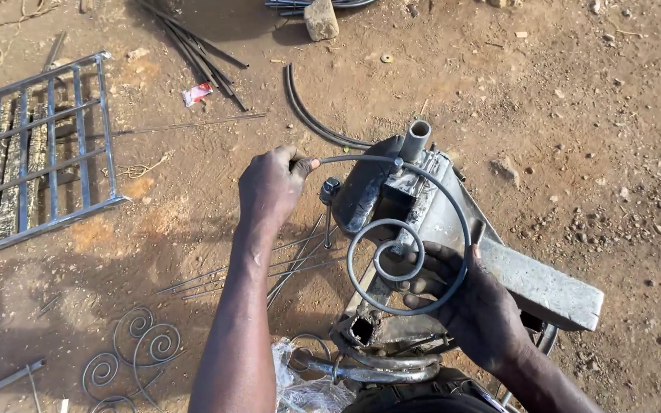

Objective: Bending a metal rod into a spiral shape using a manual jig and vise on a fabrication floor.

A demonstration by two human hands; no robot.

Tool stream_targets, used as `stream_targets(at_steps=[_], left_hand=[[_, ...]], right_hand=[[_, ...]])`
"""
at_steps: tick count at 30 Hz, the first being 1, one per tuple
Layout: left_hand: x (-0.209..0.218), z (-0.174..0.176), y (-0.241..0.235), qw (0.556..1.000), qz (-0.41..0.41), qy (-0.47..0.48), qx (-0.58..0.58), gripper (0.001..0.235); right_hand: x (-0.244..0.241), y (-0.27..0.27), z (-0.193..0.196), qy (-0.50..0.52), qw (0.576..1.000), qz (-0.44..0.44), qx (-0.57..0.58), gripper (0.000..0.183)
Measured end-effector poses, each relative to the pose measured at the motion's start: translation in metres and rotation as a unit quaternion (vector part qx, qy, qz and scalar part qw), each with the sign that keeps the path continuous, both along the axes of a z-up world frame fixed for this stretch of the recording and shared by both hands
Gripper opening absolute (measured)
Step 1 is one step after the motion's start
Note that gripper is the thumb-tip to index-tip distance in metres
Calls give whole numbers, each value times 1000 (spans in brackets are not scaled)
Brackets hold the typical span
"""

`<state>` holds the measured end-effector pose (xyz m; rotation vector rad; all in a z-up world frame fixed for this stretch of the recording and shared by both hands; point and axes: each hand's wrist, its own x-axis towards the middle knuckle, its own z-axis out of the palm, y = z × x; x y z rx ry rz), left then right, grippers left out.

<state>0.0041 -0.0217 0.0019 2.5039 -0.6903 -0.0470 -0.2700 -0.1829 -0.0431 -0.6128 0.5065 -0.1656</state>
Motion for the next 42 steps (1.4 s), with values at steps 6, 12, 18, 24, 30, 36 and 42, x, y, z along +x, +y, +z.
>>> stream_targets(at_steps=[6,12,18,24,30,36,42], left_hand=[[3,8,-10,999,-32,-1,13,20],[6,10,-16,999,-47,5,6,16],[11,7,-24,996,-82,-39,17,24],[12,11,-26,995,-97,-28,8,24],[11,7,-38,990,-135,-39,-4,23],[11,9,-33,993,-111,-9,31,25],[6,13,-31,990,-57,-51,115,42]], right_hand=[[-4,13,8,48,998,-36,22,67],[-14,14,-4,31,998,-50,36,68],[-18,18,-10,40,996,-65,44,68],[-20,18,-11,29,995,-76,60,66],[-22,25,-6,10,996,-68,59,71],[-21,18,-2,25,994,-63,86,64],[-21,14,-4,-33,994,-36,102,66]])
